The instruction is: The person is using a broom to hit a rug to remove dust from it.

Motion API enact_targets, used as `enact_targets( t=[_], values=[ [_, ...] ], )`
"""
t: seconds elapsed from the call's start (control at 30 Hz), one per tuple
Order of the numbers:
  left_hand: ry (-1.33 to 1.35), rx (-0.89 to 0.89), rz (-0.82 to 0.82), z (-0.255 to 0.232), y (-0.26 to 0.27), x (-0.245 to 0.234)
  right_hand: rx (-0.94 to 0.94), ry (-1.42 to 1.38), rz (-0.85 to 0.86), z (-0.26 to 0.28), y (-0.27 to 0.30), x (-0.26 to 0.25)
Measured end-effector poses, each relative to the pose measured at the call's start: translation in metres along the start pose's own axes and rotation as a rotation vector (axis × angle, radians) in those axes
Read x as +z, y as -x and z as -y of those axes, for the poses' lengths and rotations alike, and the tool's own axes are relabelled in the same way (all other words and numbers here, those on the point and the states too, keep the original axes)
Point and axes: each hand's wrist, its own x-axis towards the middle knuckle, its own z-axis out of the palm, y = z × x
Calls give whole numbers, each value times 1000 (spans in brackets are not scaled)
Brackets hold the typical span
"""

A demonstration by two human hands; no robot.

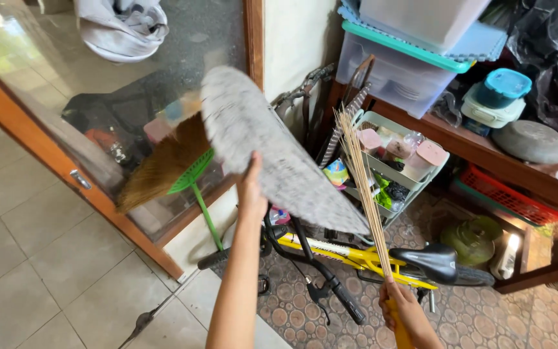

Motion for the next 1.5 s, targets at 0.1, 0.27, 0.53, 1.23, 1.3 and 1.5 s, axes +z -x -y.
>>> enact_targets(
  t=[0.1,0.27,0.53,1.23,1.3,1.5],
  values=[
    [-24,-1,-188,-7,46,-63,-41,77,33,-8,-17,-2],
    [-305,-101,-544,44,126,-156,-66,169,12,17,-13,58],
    [-377,-287,-641,84,170,-220,-295,659,55,-23,-46,132],
    [-663,-271,-374,3,78,-182,-175,129,-52,-42,-47,95],
    [-679,-270,-299,1,53,-180,-161,136,-70,-40,-50,106],
    [-900,-279,-169,-26,-23,-153,-256,227,-156,-5,-60,146]
  ],
)
